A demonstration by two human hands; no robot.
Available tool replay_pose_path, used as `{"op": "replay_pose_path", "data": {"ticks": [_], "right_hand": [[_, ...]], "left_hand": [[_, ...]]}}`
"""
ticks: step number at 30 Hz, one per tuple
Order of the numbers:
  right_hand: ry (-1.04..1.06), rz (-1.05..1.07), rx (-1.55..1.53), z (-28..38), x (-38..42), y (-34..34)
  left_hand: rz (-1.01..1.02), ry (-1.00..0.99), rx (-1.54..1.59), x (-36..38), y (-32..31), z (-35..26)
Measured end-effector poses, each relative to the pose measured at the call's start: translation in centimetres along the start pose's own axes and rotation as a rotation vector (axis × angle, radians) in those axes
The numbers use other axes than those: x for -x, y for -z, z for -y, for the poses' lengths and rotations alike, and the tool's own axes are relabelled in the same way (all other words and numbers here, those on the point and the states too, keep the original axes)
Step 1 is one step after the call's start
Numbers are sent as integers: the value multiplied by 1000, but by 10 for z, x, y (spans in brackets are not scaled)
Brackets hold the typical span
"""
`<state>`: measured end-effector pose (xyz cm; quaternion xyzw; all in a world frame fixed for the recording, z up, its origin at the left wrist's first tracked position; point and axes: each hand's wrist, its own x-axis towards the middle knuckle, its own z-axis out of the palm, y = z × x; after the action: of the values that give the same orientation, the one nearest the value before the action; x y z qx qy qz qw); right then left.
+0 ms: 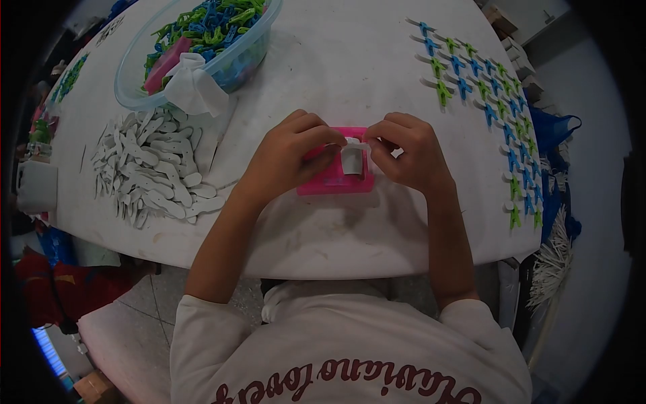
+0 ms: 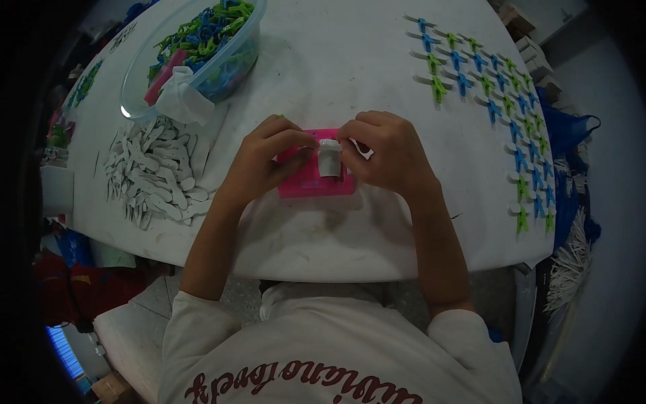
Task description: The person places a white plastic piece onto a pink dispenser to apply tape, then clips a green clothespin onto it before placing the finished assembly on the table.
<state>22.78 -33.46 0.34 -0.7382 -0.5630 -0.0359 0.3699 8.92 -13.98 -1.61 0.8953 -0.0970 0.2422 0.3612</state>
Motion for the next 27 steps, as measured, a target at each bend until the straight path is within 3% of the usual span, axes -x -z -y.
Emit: {"op": "replay_pose_path", "data": {"ticks": [27], "right_hand": [[40,-21,22,-3,-1,-2]], "left_hand": [[6,5,17,0,1,0]]}}
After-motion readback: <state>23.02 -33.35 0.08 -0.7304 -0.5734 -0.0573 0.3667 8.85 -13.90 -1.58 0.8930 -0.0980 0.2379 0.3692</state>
